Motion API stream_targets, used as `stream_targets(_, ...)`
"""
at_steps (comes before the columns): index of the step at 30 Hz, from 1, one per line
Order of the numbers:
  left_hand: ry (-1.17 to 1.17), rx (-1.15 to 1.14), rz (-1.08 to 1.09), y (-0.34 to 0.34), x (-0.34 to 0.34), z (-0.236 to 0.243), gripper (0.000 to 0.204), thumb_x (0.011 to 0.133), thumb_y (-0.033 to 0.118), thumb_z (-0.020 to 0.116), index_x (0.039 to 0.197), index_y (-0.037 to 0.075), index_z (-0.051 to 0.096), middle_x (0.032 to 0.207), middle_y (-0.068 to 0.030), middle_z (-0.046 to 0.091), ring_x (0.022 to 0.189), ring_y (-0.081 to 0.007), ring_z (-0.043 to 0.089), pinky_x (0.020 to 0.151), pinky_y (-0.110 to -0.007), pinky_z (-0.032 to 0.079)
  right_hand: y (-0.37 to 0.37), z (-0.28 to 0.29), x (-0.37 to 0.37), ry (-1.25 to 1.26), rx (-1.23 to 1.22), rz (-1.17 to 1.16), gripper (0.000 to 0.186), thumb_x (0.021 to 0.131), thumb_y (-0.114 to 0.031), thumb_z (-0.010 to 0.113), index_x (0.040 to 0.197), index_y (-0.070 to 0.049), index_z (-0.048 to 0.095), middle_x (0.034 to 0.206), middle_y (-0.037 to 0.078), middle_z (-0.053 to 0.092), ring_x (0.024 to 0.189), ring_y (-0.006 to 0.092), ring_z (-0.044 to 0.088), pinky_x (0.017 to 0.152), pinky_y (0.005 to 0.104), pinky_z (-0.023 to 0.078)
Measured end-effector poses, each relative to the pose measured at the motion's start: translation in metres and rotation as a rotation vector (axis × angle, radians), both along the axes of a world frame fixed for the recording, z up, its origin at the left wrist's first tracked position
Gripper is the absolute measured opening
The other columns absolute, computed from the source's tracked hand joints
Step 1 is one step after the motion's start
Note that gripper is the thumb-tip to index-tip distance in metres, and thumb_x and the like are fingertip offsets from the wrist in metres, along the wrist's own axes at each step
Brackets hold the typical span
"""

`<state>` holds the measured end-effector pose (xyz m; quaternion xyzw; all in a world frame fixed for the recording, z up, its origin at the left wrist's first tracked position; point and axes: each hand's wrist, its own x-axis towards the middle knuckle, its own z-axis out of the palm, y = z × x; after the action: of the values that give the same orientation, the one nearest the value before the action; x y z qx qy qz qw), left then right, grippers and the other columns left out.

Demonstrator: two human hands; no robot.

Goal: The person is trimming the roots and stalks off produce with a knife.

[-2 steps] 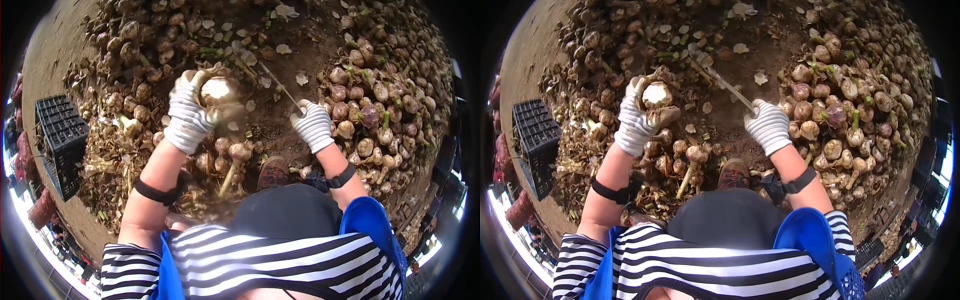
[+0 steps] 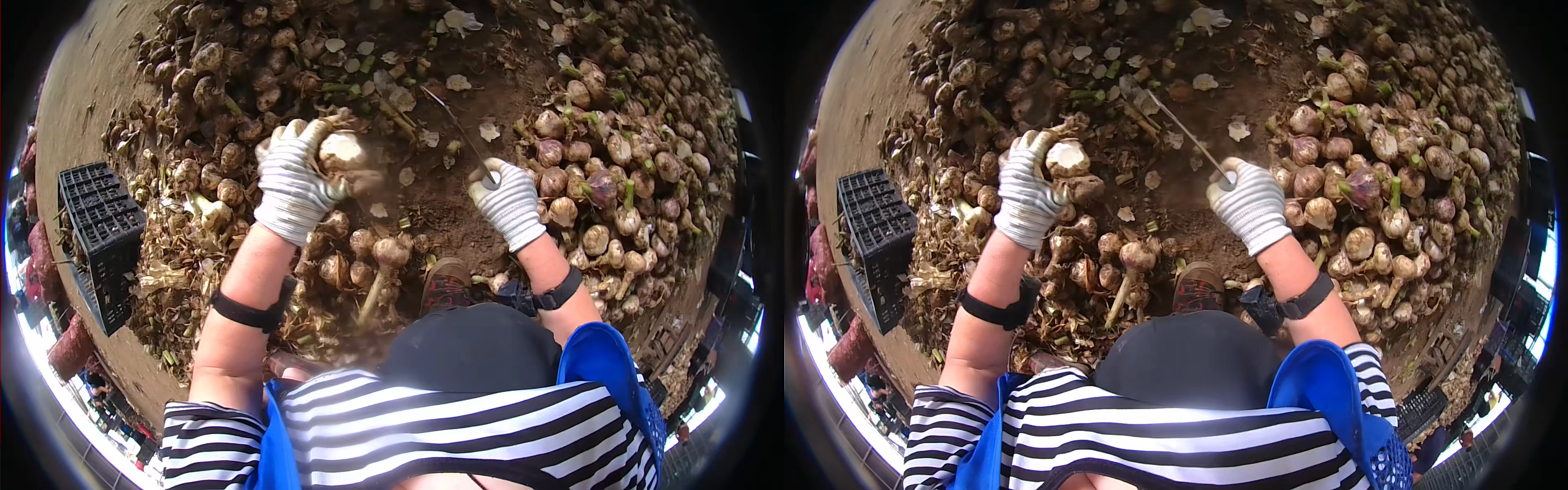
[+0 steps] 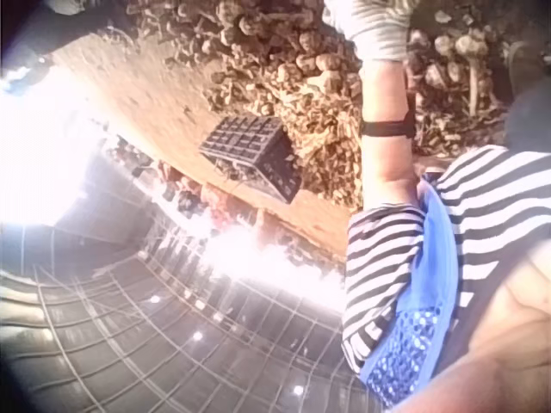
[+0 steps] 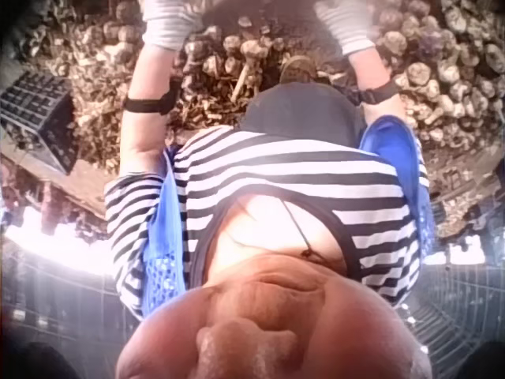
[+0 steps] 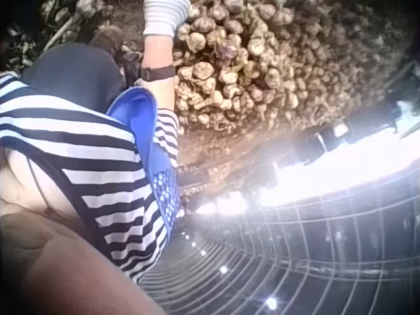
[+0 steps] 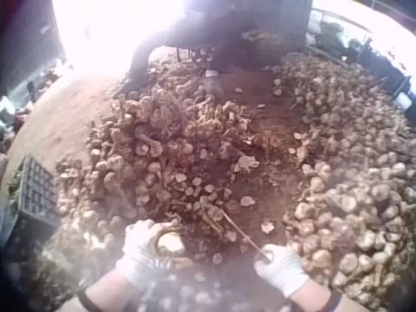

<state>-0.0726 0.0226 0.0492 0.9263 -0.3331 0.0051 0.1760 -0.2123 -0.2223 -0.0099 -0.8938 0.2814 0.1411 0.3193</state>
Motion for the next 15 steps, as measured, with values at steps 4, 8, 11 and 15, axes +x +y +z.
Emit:
stream_targets(4, 0.79, -0.627, 0.158, 0.018, 0.01, -0.018, 0.065, 0.06, 0.03, 0.089, 0.112, 0.006, 0.057, 0.091, -0.0031, 0.065, 0.085, -0.0137, 0.065, 0.075, -0.027, 0.053, 0.018, 0.022, 0.007, -0.088, 0.258, 0.067, 0.013, 0.07, -0.024, 0.064, 0.079, -0.015, 0.069, 0.076, 0.011, 0.068, 0.072, 0.0275, 0.066, 0.069, 0.0347, 0.053)
stream_targets(8, 1.417, -0.944, 0.314, 0.026, 0.012, -0.012, 0.048, 0.068, 0.014, 0.082, 0.107, 0.003, 0.056, 0.086, -0.0004, 0.061, 0.076, -0.0104, 0.059, 0.072, -0.024, 0.052, 0.028, 0.022, 0.012, -0.05, 0.324, 0.147, 0.013, 0.071, -0.023, 0.063, 0.079, -0.015, 0.068, 0.077, 0.012, 0.068, 0.074, 0.028, 0.066, 0.07, 0.0352, 0.052)
stream_targets(11, 1.68, -0.976, 0.381, 0.024, 0.002, -0.001, 0.043, 0.071, 0.01, 0.078, 0.108, 0.003, 0.058, 0.085, -0.001, 0.062, 0.073, -0.0098, 0.058, 0.07, -0.024, 0.05, 0.03, 0.029, 0.014, -0.088, 0.296, 0.216, 0.014, 0.072, -0.023, 0.061, 0.081, -0.014, 0.067, 0.075, 0.013, 0.066, 0.073, 0.0311, 0.065, 0.069, 0.0373, 0.052)
stream_targets(15, 1.459, -0.943, 0.441, 0.006, -0.015, 0.005, 0.031, 0.076, 0.006, 0.071, 0.106, 0.003, 0.062, 0.078, -0.0004, 0.061, 0.07, -0.0078, 0.056, 0.064, -0.021, 0.047, 0.037, 0.047, 0.018, -0.112, 0.181, 0.313, 0.017, 0.077, -0.025, 0.055, 0.082, -0.012, 0.065, 0.074, 0.016, 0.064, 0.073, 0.0352, 0.063, 0.068, 0.0423, 0.051)
